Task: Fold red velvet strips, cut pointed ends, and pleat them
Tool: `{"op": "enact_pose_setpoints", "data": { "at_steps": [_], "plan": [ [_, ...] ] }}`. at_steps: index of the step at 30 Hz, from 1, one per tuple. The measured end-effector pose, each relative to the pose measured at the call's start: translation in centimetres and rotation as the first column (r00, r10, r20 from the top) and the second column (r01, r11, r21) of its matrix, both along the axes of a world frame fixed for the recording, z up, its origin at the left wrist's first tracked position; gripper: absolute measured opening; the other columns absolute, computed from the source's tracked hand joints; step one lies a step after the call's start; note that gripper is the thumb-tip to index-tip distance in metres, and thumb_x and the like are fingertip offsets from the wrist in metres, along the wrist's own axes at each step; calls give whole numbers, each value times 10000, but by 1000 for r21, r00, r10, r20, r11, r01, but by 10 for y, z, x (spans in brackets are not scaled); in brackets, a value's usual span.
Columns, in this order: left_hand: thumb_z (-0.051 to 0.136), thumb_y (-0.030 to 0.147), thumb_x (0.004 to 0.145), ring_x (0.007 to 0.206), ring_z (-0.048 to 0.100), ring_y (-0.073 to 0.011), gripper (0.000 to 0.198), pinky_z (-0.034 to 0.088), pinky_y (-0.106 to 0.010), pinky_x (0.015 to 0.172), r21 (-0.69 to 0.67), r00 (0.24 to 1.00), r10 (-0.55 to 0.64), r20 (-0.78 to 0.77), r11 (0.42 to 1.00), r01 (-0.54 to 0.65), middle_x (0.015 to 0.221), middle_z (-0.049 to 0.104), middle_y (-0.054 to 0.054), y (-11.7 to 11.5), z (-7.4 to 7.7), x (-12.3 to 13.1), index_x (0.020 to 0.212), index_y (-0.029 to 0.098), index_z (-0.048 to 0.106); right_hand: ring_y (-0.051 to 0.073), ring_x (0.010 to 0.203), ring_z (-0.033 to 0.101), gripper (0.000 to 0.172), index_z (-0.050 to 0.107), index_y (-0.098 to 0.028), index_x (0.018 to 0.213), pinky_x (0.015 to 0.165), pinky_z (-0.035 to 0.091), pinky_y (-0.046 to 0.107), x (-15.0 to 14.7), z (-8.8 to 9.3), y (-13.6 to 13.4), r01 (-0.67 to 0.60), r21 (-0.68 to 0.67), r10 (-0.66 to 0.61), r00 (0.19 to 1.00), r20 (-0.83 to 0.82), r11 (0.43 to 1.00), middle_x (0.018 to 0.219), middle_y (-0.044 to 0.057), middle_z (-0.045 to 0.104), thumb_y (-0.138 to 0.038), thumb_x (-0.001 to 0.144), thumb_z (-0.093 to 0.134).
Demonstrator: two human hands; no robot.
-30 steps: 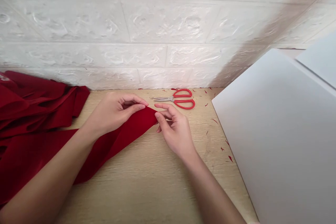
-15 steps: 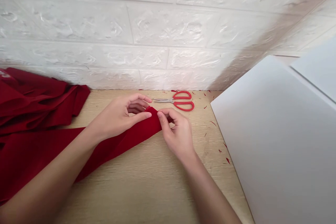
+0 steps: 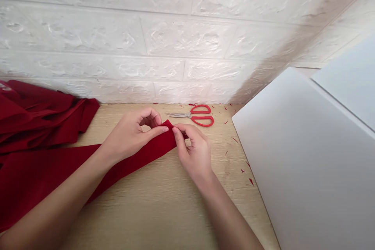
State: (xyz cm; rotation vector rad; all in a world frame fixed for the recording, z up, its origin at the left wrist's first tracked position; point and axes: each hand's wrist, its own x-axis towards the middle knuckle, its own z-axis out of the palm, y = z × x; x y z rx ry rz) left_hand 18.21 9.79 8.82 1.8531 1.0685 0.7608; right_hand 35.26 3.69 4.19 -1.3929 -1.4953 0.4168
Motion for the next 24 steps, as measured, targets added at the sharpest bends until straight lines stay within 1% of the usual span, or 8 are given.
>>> {"op": "enact_pose_setpoints", "data": {
  "at_steps": [4, 9, 13, 17, 19, 24],
  "plan": [
    [712, 308, 845, 696, 604, -134, 125, 462, -238, 569, 7, 999, 32, -6, 999, -32, 772, 686, 6, -2, 1, 0, 830, 199, 653, 174, 765, 709, 133, 721, -239, 963, 747, 590, 326, 1, -1, 0, 1, 45, -4, 999, 53, 999, 908, 33, 772, -256, 975, 590],
    [745, 313, 828, 681, 586, -124, 139, 436, -231, 574, 52, 996, 83, -18, 995, -82, 740, 691, 22, -4, 0, 2, 810, 199, 667, 164, 749, 713, 122, 714, -236, 965, 731, 593, 311, 2, 0, 0, 15, 104, -26, 994, 103, 995, 892, 21, 771, -238, 978, 592],
    [770, 333, 808, 683, 584, -119, 152, 429, -226, 572, 13, 995, 93, -21, 996, -93, 732, 695, 32, -4, -1, 3, 789, 205, 690, 158, 734, 712, 117, 709, -226, 959, 717, 595, 303, 2, -1, 1, 3, 192, -34, 987, 158, 981, 867, 13, 769, -207, 973, 595],
    [756, 355, 821, 668, 576, -117, 144, 433, -238, 586, -14, 996, 82, -16, 996, -83, 748, 715, 32, -1, -1, 3, 805, 215, 726, 156, 735, 717, 113, 707, -226, 962, 714, 599, 300, 1, -1, 1, -6, 207, -30, 985, 171, 978, 875, 16, 775, -193, 972, 599],
    [724, 350, 852, 696, 598, -125, 129, 440, -245, 607, -11, 998, 65, -16, 998, -65, 798, 744, 25, -1, -1, 2, 839, 225, 747, 159, 746, 722, 110, 705, -226, 966, 712, 602, 303, 0, -2, 2, -8, 200, -26, 985, 169, 980, 886, 18, 778, -194, 972, 599],
    [681, 321, 893, 844, 685, -162, 127, 487, -255, 684, -18, 1000, 26, 14, 1000, -26, 907, 789, 17, -1, -3, 0, 878, 240, 778, 154, 742, 722, 100, 700, -224, 972, 702, 603, 296, 0, -3, 2, -7, 195, -26, 986, 163, 981, 887, 15, 776, -194, 968, 606]
  ]
}}
